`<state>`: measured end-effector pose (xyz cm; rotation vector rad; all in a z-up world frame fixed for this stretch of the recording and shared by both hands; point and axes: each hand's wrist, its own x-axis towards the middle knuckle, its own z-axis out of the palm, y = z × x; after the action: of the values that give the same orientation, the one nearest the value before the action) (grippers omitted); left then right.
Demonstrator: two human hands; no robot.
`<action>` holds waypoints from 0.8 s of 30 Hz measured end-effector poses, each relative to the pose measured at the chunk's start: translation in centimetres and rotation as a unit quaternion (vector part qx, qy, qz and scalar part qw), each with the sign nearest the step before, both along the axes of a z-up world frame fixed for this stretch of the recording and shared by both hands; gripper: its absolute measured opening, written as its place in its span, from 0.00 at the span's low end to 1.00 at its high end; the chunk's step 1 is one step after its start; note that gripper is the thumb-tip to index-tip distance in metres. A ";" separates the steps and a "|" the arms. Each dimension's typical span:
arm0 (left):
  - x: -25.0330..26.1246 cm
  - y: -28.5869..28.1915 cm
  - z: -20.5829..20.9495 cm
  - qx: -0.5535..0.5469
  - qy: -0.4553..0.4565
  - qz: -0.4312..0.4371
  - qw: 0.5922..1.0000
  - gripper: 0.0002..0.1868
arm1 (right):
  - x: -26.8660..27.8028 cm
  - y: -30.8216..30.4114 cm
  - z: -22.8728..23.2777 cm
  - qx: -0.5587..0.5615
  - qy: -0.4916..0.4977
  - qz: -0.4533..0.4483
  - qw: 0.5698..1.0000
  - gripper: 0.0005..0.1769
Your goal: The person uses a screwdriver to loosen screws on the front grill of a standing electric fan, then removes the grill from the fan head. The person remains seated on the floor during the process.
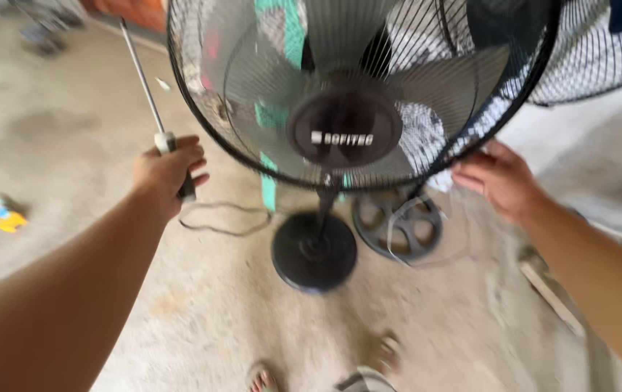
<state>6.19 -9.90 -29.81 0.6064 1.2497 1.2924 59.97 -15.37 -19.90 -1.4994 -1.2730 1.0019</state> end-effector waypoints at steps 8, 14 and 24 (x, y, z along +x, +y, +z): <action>3.1 0.8 -3.3 0.034 -0.122 -0.080 0.989 0.20 | -3.0 -2.3 3.5 -0.037 -0.019 -0.074 0.996 0.18; 4.5 1.6 -4.0 0.078 -0.160 -0.084 0.980 0.17 | -3.2 -3.2 3.3 -0.016 0.010 -0.090 0.996 0.17; 6.0 3.5 -5.1 0.239 -0.020 -0.025 0.971 0.07 | -4.3 -4.1 4.7 -0.004 -0.002 -0.100 0.995 0.23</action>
<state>12.17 -6.37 -34.90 0.9397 0.8815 1.5673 55.69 -19.45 -15.25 -1.6005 -1.0988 0.8736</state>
